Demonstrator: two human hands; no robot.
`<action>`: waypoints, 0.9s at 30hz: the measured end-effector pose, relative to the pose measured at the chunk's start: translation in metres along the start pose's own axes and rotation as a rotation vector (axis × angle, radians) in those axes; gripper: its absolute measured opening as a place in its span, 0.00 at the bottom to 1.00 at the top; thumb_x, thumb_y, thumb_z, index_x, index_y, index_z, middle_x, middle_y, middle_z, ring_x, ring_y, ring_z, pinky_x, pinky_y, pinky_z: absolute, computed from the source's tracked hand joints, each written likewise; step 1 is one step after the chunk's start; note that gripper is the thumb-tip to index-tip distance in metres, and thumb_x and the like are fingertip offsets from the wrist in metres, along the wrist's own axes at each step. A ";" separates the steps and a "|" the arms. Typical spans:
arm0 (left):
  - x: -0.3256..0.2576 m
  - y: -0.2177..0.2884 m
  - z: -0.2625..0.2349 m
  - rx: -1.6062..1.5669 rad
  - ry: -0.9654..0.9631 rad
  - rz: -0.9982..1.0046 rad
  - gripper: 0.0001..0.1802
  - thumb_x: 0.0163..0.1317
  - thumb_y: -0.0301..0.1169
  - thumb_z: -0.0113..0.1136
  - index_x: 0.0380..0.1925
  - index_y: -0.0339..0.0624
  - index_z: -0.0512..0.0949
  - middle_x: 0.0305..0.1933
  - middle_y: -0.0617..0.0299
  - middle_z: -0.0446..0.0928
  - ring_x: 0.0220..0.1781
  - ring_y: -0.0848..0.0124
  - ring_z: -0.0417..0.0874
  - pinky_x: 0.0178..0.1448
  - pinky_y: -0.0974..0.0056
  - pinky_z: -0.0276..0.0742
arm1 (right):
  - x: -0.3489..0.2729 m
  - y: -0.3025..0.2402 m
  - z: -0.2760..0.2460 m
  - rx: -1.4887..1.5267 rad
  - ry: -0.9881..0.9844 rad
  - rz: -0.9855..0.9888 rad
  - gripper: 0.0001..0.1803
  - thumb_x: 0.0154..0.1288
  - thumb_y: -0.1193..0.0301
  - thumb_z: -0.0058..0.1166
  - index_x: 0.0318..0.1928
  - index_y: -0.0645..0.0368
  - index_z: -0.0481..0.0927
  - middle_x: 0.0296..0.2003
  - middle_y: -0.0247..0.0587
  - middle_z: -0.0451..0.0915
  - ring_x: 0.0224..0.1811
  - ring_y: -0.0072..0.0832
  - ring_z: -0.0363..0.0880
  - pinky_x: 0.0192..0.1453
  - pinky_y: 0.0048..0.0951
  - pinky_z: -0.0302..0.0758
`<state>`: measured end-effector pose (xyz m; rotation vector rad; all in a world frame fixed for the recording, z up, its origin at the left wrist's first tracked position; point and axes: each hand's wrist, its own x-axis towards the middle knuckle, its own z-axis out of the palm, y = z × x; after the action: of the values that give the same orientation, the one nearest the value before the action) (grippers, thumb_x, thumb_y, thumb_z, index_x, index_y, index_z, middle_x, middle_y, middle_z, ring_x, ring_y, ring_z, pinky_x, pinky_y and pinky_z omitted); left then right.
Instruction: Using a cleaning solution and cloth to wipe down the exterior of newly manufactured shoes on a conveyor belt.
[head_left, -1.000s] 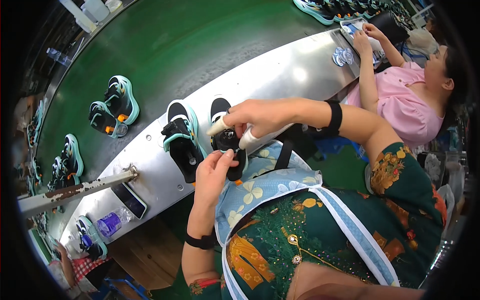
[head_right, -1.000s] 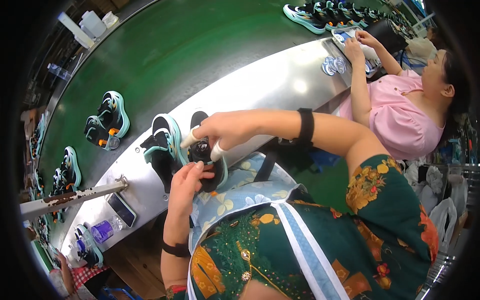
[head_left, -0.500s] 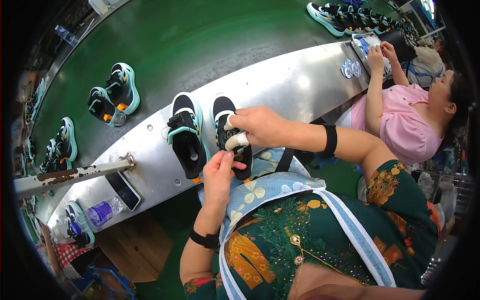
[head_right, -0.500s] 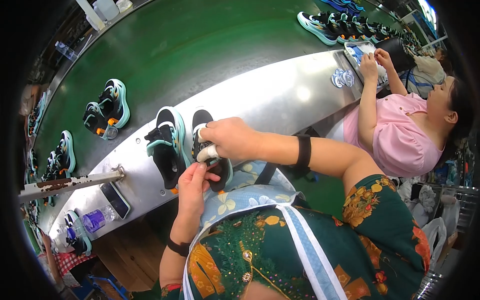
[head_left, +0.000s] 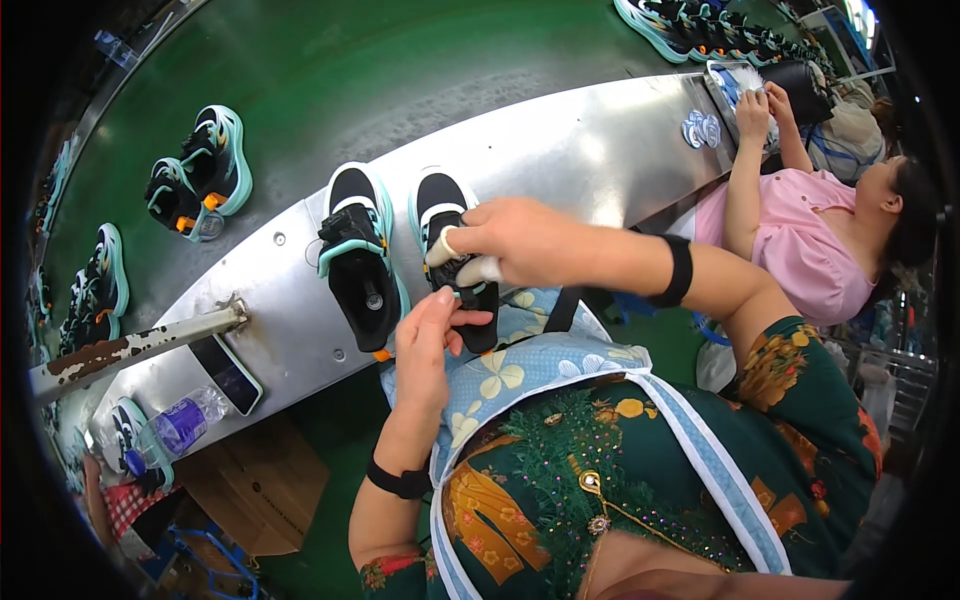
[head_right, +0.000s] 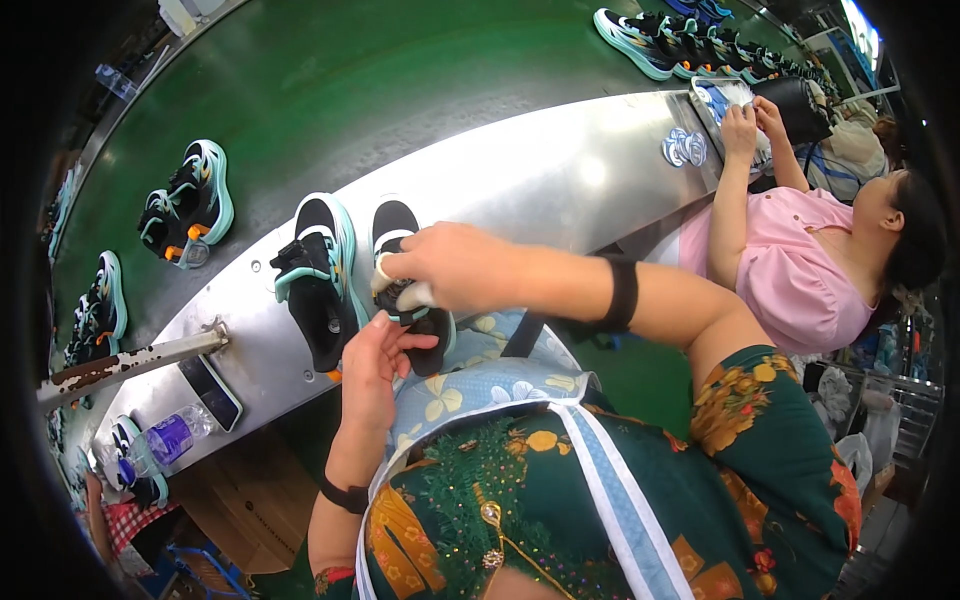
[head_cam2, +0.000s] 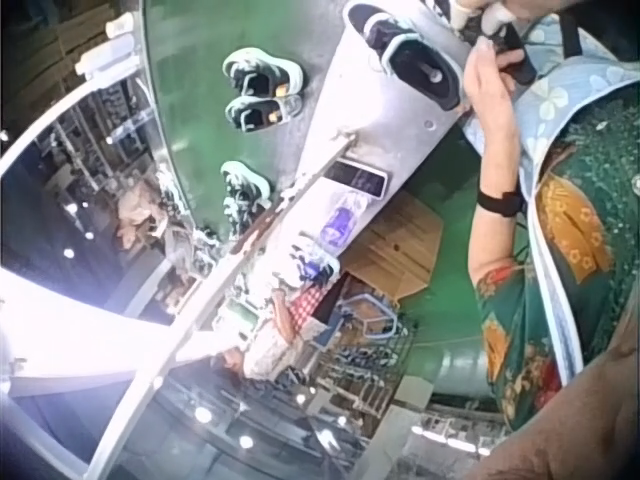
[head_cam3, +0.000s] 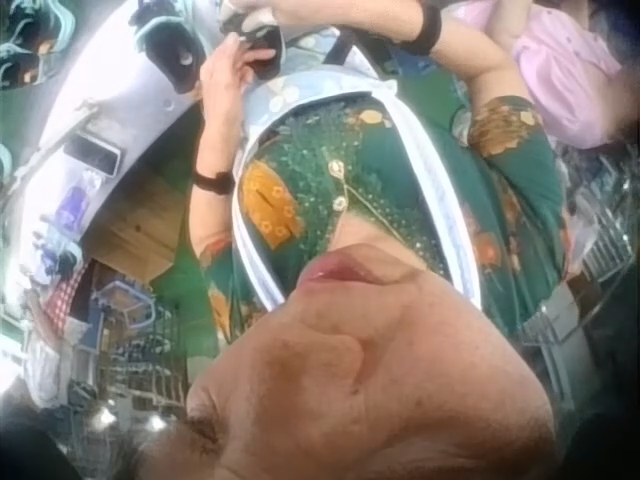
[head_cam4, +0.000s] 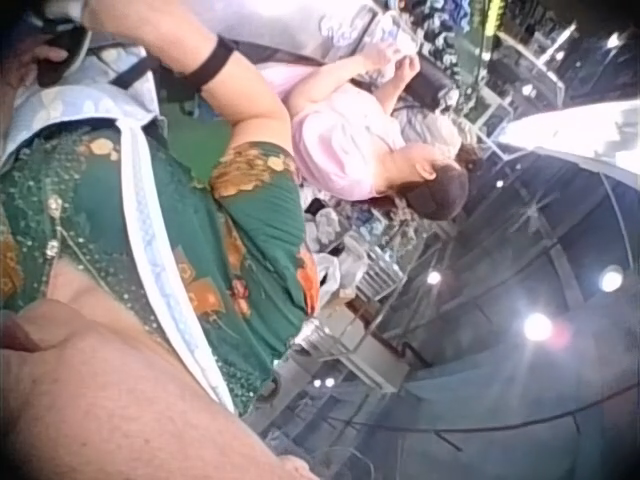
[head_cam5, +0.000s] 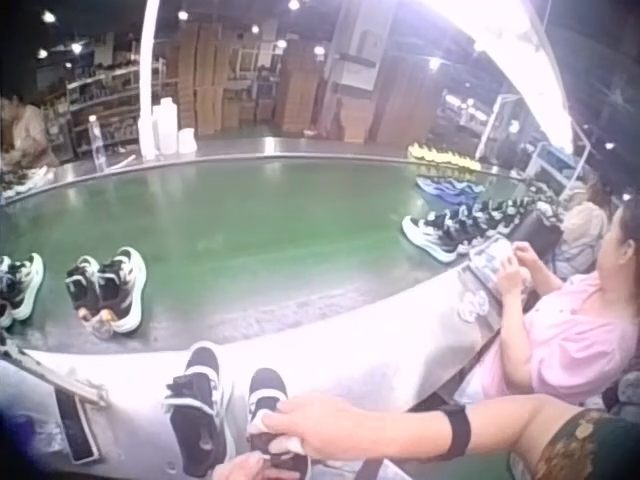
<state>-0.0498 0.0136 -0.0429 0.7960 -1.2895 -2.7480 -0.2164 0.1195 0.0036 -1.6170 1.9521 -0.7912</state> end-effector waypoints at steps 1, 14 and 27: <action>0.001 0.001 0.001 0.065 0.015 0.005 0.17 0.71 0.39 0.48 0.41 0.35 0.79 0.32 0.57 0.84 0.23 0.85 0.68 0.28 0.77 0.61 | 0.000 -0.006 0.007 -0.185 0.042 0.042 0.17 0.55 0.66 0.64 0.44 0.57 0.78 0.28 0.45 0.75 0.33 0.43 0.77 0.38 0.40 0.72; 0.000 0.004 0.002 0.254 -0.004 -0.053 0.13 0.71 0.36 0.51 0.35 0.38 0.79 0.29 0.55 0.84 0.17 0.85 0.61 0.22 0.76 0.56 | -0.001 0.002 -0.003 -0.211 0.025 0.066 0.16 0.53 0.65 0.65 0.43 0.53 0.80 0.30 0.41 0.77 0.32 0.43 0.77 0.36 0.34 0.73; -0.001 -0.004 0.010 0.263 0.034 -0.057 0.14 0.71 0.37 0.51 0.36 0.38 0.79 0.24 0.56 0.82 0.13 0.87 0.59 0.17 0.77 0.52 | -0.008 0.004 0.007 -0.120 0.131 -0.003 0.16 0.51 0.63 0.67 0.37 0.57 0.79 0.24 0.37 0.73 0.28 0.38 0.75 0.35 0.35 0.68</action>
<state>-0.0524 0.0237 -0.0395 0.9024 -1.6707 -2.6265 -0.2127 0.1274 -0.0041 -1.6745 2.1254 -0.8132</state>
